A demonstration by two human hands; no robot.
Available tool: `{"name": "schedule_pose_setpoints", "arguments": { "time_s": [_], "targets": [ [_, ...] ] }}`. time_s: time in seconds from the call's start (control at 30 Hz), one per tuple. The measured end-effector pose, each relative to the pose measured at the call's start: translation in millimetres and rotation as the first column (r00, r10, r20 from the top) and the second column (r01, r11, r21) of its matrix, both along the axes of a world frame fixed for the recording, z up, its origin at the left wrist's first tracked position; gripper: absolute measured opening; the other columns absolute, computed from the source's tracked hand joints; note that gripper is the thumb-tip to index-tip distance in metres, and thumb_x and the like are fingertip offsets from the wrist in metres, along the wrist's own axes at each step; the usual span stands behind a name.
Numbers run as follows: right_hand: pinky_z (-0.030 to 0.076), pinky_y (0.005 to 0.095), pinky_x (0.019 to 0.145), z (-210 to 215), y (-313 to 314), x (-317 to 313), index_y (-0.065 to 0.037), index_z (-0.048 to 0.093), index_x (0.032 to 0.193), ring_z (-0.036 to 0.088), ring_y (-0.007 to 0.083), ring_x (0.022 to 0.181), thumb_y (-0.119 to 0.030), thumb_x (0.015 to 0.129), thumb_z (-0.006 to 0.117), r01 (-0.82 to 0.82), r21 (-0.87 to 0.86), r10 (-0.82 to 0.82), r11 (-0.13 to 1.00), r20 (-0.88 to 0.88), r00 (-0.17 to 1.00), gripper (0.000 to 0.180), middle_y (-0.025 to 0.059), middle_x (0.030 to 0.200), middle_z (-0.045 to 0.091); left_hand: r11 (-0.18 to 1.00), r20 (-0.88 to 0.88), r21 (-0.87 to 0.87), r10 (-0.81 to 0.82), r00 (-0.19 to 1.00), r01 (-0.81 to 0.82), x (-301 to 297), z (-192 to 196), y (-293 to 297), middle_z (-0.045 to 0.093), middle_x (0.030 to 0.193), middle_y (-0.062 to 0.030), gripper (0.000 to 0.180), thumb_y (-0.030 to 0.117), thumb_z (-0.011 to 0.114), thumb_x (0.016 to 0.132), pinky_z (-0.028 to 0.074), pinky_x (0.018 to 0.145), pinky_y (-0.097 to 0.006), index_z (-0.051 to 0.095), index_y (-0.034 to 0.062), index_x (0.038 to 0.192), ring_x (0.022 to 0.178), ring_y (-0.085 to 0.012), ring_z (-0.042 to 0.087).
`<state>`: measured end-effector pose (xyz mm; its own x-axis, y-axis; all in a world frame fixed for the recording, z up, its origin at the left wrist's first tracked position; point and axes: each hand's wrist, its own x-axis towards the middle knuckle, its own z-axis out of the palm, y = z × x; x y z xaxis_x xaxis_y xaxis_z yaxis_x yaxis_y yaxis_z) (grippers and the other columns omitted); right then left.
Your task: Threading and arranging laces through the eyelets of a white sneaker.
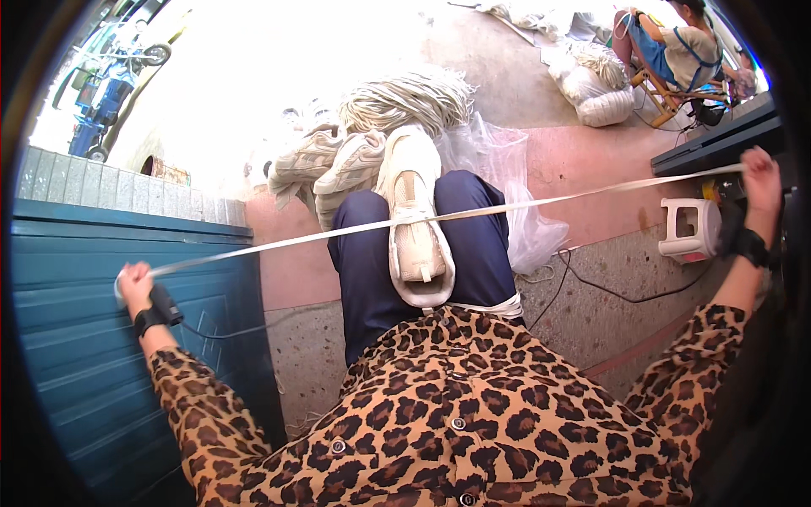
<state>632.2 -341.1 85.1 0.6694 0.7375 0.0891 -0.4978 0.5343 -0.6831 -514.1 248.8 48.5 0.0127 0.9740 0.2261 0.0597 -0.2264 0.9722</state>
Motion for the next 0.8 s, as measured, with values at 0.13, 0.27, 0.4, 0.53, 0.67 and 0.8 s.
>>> {"name": "schedule_pose_setpoints", "arguments": {
  "time_s": [0.13, 0.27, 0.4, 0.53, 0.67, 0.8],
  "targets": [
    [0.027, 0.0178, 0.048, -24.9, 144.3, -265.9, -0.007, 0.054, 0.091, 0.032, 0.0007, 0.057, -0.016, 0.091, 0.046, 0.412, -0.582, 0.033, 0.701, 0.604, 0.796, 0.012, -0.0063, 0.069, 0.041, 0.846, 0.353, -0.490, 0.414, 0.839, -0.212, 132.9, -46.0, -26.2, 0.024, 0.056, 0.0027, 0.020, 0.024, 0.040, 0.094, 0.020, 0.039, -0.023, 0.042, 0.0060, 0.085, 0.044, -0.0094, 0.025],
    [0.047, 0.0236, 0.064, -94.9, 192.8, -383.0, -0.002, 0.062, 0.098, 0.059, 0.0111, 0.071, -0.010, 0.087, 0.050, -0.112, -0.822, 0.733, 0.558, 0.425, 0.530, 0.018, 0.0058, 0.077, 0.063, 0.813, 0.265, -0.572, 0.057, 0.963, 0.109, 279.5, -61.8, -91.2, 0.028, 0.056, 0.0057, 0.018, 0.011, 0.049, 0.089, 0.026, 0.042, -0.021, 0.048, 0.0008, 0.104, 0.045, -0.0047, 0.026],
    [0.048, 0.0253, 0.067, -159.0, 210.7, -441.6, 0.001, 0.058, 0.096, 0.060, 0.0123, 0.072, -0.007, 0.087, 0.047, -0.263, -0.776, 0.769, 0.573, 0.398, 0.501, 0.017, 0.0079, 0.076, 0.063, 0.682, 0.133, -0.575, -0.467, 0.874, 0.452, 410.4, -78.3, -166.5, 0.054, 0.076, -0.0034, 0.033, 0.008, 0.049, 0.087, 0.040, 0.058, -0.023, 0.044, -0.0028, 0.117, 0.065, -0.0101, 0.049],
    [0.048, 0.0316, 0.066, -178.8, 211.0, -450.7, 0.002, 0.057, 0.090, 0.061, 0.0241, 0.072, -0.007, 0.085, 0.049, -0.081, -0.727, 0.678, 0.682, 0.587, 0.443, 0.013, 0.0128, 0.078, 0.063, 0.508, 0.044, -0.615, -0.740, 0.671, 0.602, 465.2, -91.6, -212.1, 0.058, 0.086, -0.0042, 0.036, 0.012, 0.049, 0.088, 0.041, 0.064, -0.021, 0.042, -0.0030, 0.121, 0.073, -0.0096, 0.052],
    [0.045, 0.0377, 0.068, -173.9, 216.1, -456.9, 0.000, 0.057, 0.085, 0.056, 0.0339, 0.075, -0.008, 0.082, 0.052, 0.210, -0.587, 0.551, 0.782, 0.809, 0.208, 0.010, 0.0151, 0.080, 0.062, 0.434, -0.035, -0.607, -0.852, 0.523, 0.666, 480.7, -105.9, -231.9, 0.059, 0.084, -0.0024, 0.034, 0.013, 0.050, 0.089, 0.041, 0.074, -0.020, 0.047, -0.0036, 0.118, 0.076, -0.0080, 0.052],
    [0.043, 0.0382, 0.070, -185.7, 224.8, -457.1, -0.002, 0.058, 0.084, 0.055, 0.0322, 0.078, -0.008, 0.081, 0.052, 0.234, -0.447, 0.410, 0.863, 0.892, 0.190, 0.009, 0.0128, 0.079, 0.061, 0.507, -0.156, -0.620, -0.828, 0.539, 0.599, 485.2, -112.0, -240.5, 0.059, 0.080, -0.0016, 0.026, 0.011, 0.050, 0.089, 0.041, 0.074, -0.020, 0.055, -0.0036, 0.109, 0.076, -0.0069, 0.051]
  ]
}}
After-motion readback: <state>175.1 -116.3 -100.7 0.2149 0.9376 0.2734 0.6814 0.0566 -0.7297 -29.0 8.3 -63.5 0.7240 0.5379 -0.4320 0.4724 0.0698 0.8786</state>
